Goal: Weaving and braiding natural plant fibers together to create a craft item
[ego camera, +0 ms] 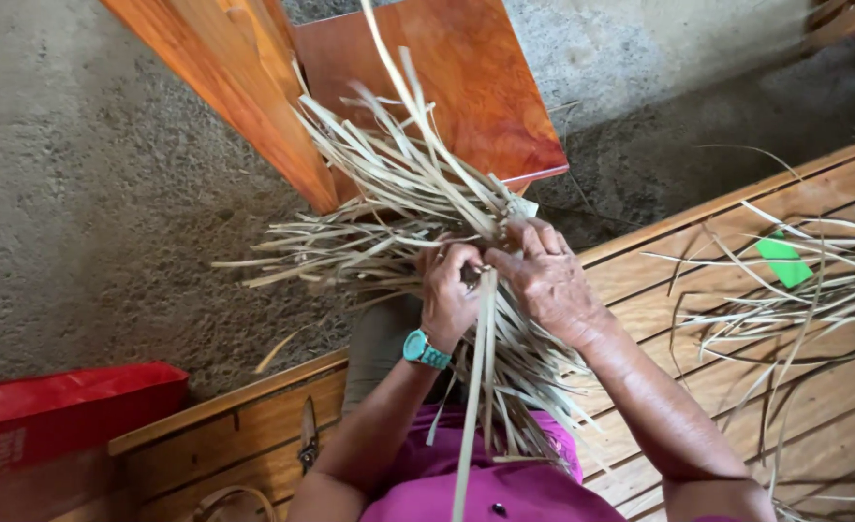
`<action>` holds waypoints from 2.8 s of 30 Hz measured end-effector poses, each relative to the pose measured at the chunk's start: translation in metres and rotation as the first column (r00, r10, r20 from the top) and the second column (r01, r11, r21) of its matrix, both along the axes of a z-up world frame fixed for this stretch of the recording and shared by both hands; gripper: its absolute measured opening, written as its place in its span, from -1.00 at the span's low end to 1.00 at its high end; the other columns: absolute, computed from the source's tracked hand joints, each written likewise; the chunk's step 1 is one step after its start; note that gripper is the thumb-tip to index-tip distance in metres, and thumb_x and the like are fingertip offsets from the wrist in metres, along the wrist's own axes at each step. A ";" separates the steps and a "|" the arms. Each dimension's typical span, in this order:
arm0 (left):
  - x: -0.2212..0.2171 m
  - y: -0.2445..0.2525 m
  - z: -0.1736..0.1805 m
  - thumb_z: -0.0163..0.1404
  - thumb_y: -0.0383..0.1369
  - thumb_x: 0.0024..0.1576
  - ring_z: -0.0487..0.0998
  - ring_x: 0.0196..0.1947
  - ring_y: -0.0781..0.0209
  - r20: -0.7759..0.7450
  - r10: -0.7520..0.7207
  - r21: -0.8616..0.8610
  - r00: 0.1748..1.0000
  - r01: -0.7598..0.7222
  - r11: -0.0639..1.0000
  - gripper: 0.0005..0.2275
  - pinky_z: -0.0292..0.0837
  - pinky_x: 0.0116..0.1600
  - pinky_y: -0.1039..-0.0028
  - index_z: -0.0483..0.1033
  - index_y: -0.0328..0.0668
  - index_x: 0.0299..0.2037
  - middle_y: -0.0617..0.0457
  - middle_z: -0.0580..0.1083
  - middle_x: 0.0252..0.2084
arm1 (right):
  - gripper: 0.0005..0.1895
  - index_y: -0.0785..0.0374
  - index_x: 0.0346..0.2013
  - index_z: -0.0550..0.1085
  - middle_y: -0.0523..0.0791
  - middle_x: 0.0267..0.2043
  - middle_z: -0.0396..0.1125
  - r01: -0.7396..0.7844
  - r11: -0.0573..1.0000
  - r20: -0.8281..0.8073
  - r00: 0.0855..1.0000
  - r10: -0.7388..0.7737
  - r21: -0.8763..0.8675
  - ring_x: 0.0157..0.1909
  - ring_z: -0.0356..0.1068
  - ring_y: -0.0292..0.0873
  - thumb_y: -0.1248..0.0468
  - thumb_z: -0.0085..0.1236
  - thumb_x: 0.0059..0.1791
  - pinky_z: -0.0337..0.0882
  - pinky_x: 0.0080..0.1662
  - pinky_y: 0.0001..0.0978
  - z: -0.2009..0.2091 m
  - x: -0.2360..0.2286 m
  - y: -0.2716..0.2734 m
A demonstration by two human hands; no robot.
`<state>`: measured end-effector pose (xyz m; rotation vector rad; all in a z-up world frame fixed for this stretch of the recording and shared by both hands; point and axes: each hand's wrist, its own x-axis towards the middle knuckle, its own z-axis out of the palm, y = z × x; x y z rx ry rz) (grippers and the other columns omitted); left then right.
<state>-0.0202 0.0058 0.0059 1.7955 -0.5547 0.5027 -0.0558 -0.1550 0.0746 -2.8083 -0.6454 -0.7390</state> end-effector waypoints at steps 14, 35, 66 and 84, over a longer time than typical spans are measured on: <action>0.006 -0.018 -0.021 0.19 -0.51 0.03 0.60 -0.28 -0.07 -0.098 -0.099 -0.129 0.990 0.086 0.988 -0.89 0.48 -0.02 0.31 0.53 -0.11 -0.32 0.03 0.56 -0.33 | -0.82 0.23 -0.38 0.43 -0.09 -0.20 0.34 0.069 0.557 -0.183 0.972 0.150 0.827 -0.21 0.33 -0.22 0.46 0.30 -0.03 0.35 -0.13 -0.37 -0.020 0.002 -0.049; 0.014 0.002 -0.010 0.17 -0.35 0.15 0.26 -0.53 0.25 -0.267 -0.078 -0.096 0.960 0.053 0.994 -0.70 0.14 -0.35 0.33 0.34 -0.14 -0.56 0.06 0.33 -0.58 | -0.18 0.23 0.33 0.32 0.15 0.39 0.23 -0.194 0.172 0.055 0.802 0.595 0.966 0.53 0.19 0.16 -0.02 0.27 -0.16 0.15 0.56 0.03 0.080 -0.060 -0.079; 0.015 0.024 -0.022 0.15 -0.32 0.13 0.60 -0.39 0.20 -0.003 -0.065 0.197 0.998 0.065 0.978 -0.94 0.37 0.01 0.46 0.60 0.08 -0.39 0.18 0.51 -0.52 | -0.62 0.06 0.09 0.52 -0.14 -0.04 0.36 -0.294 0.955 0.120 0.948 0.296 -0.037 0.00 0.33 -0.07 0.02 -0.19 0.17 0.30 0.17 -0.11 -0.016 0.042 -0.011; 0.000 0.004 0.002 0.07 -0.46 0.12 0.68 -0.21 0.04 -0.115 -0.088 0.080 0.990 0.097 0.992 -0.93 0.54 -0.07 0.36 0.59 -0.12 -0.26 0.02 0.64 -0.23 | -0.77 0.09 -0.47 0.39 -0.14 -0.42 0.32 -0.250 0.830 -0.427 0.762 0.486 0.499 -0.29 0.38 0.06 0.17 0.05 0.08 0.43 -0.17 -0.17 0.039 0.047 -0.010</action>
